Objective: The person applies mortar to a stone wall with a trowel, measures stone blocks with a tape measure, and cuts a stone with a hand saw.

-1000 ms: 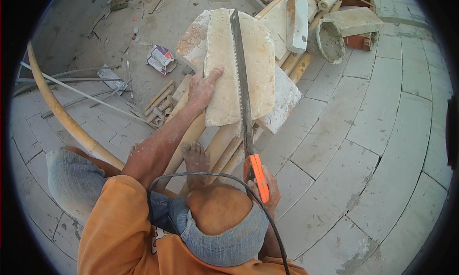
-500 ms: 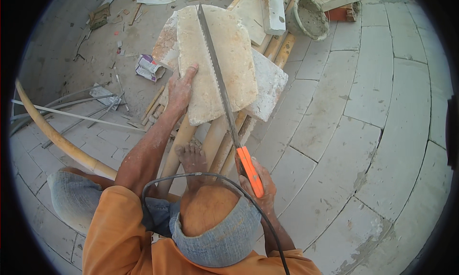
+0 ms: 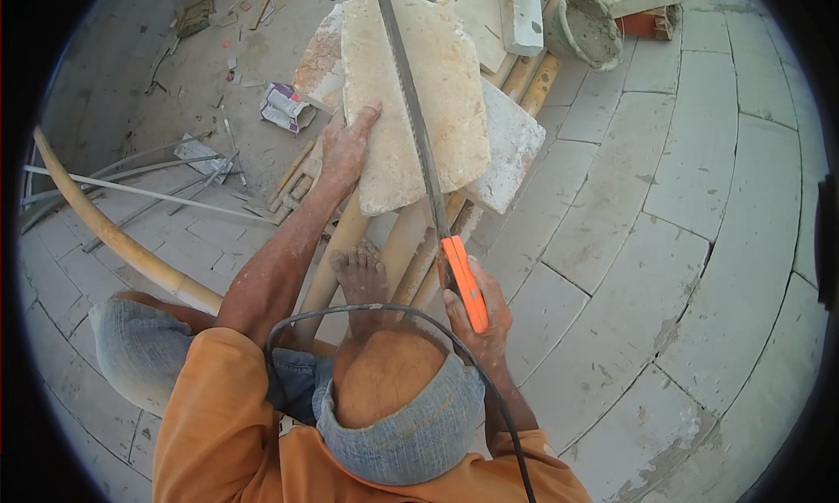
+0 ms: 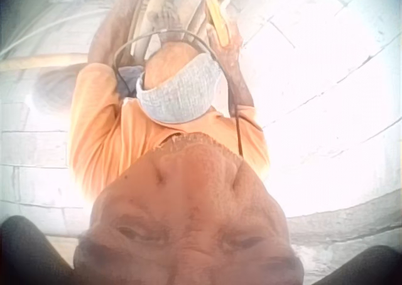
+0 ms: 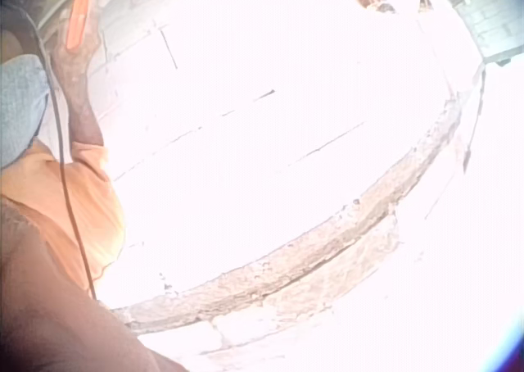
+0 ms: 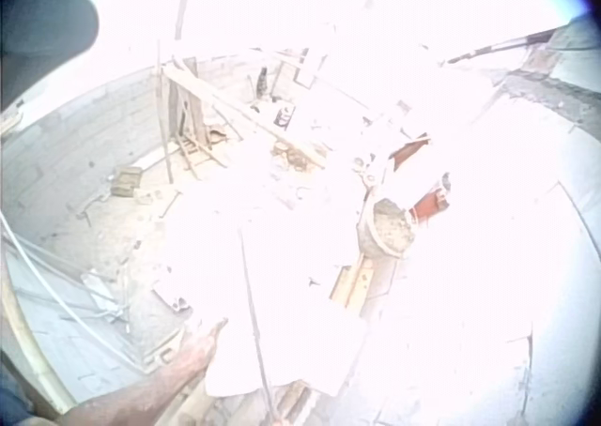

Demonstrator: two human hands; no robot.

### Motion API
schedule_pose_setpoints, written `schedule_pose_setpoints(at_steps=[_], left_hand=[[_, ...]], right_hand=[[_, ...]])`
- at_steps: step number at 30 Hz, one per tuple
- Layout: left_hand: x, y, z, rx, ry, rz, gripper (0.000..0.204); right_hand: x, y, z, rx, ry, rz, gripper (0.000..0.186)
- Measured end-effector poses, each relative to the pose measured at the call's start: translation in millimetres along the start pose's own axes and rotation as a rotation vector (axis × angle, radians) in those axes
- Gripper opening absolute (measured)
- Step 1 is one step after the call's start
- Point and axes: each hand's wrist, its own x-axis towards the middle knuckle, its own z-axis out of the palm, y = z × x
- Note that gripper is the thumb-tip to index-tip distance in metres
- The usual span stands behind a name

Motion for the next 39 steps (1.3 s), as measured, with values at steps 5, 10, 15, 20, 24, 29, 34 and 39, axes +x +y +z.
schedule_pose_setpoints(at_steps=[5,10,15,20,24,29,34,39], left_hand=[[-1.2,0.3,-4.7,-0.026,0.017,0.015,0.055],[18.0,-27.1,-6.5,0.122,0.092,0.050,0.058],[13.9,-14.5,-4.4,0.109,0.017,0.081,0.057],[20.0,-27.8,-13.6,0.049,0.081,0.055,0.057],[13.0,-17.1,-11.5,0.150,0.073,0.000,0.058],[8.3,-23.2,-7.5,0.125,0.033,0.011,0.061],[15.4,-21.1,-13.7,0.082,0.097,0.029,0.061],[5.8,-8.0,-5.0,0.125,0.023,0.016,0.059]], right_hand=[[50.6,-3.7,11.3,-0.027,-0.031,-0.060,0.050],[-25.0,54.8,3.4,0.077,0.052,-0.057,0.049],[74.2,-21.8,10.2,0.018,-0.033,-0.053,0.048],[42.6,-6.8,13.2,0.051,-0.026,-0.037,0.046],[-22.6,30.8,3.9,0.513,0.038,0.194,0.052],[62.6,-9.4,13.1,0.059,-0.025,-0.012,0.050],[13.7,38.2,14.6,0.029,0.005,-0.092,0.051],[-52.3,100.4,13.7,0.168,0.110,0.086,0.052]])
